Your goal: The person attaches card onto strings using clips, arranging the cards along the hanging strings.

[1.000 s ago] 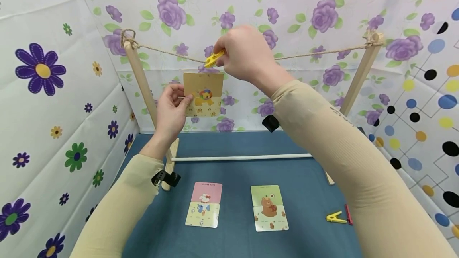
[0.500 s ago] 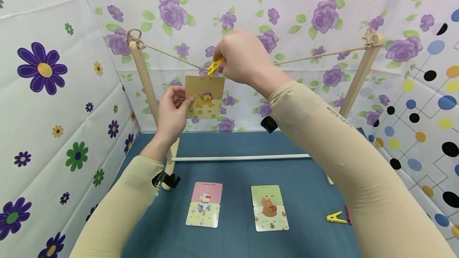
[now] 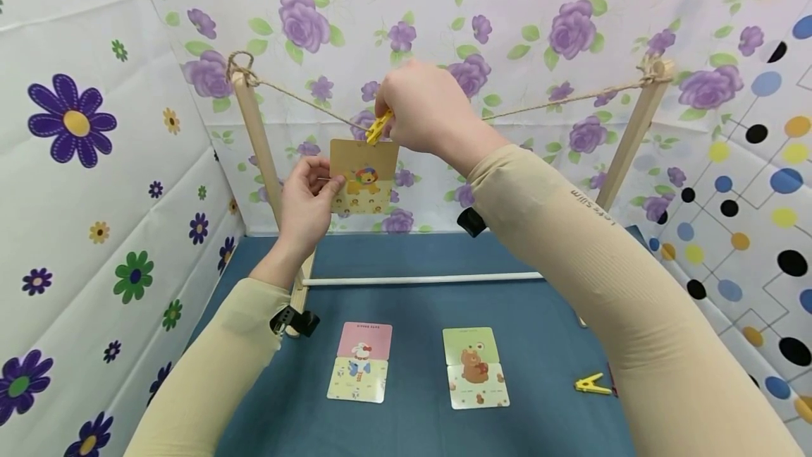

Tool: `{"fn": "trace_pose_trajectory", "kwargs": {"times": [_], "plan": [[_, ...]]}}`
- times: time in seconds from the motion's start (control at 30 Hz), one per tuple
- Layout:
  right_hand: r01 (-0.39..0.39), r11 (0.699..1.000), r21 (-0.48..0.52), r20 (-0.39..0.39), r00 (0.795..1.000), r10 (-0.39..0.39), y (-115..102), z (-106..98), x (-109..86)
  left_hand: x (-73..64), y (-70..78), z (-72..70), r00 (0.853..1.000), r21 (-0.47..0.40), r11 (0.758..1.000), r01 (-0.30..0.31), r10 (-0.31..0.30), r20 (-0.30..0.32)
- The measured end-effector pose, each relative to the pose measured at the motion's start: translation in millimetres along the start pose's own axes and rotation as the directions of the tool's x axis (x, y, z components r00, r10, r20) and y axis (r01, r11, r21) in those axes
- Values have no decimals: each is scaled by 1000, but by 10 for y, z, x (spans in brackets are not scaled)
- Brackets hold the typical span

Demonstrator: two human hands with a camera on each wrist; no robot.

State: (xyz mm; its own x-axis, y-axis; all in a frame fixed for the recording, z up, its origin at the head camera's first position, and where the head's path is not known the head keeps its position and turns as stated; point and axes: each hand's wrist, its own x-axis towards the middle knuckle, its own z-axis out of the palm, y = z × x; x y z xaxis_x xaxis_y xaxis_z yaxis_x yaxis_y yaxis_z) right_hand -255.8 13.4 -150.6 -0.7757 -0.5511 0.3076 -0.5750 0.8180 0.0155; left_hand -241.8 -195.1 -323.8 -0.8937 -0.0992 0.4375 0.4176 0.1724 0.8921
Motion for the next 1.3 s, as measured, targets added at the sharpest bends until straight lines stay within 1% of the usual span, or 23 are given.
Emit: {"fn": "trace_pose_trajectory", "kwargs": {"times": [0.33, 0.6, 0.83, 1.3], "plan": [[4, 1000, 6, 5, 1000, -4, 6, 33, 7, 0, 2, 7, 1000, 8, 1000, -8, 8, -1], [2, 998, 57, 0, 1000, -2, 33, 66, -6, -2, -15, 20, 1000, -2, 1000, -20, 20, 2], [-13, 995, 102, 1, 1000, 13, 49, 75, -17, 6, -21, 23, 999, -29, 999, -34, 34, -9], [-11, 995, 98, 19, 1000, 9, 68, 112, -16, 4, -4, 40, 999, -25, 999, -40, 39, -29]]}}
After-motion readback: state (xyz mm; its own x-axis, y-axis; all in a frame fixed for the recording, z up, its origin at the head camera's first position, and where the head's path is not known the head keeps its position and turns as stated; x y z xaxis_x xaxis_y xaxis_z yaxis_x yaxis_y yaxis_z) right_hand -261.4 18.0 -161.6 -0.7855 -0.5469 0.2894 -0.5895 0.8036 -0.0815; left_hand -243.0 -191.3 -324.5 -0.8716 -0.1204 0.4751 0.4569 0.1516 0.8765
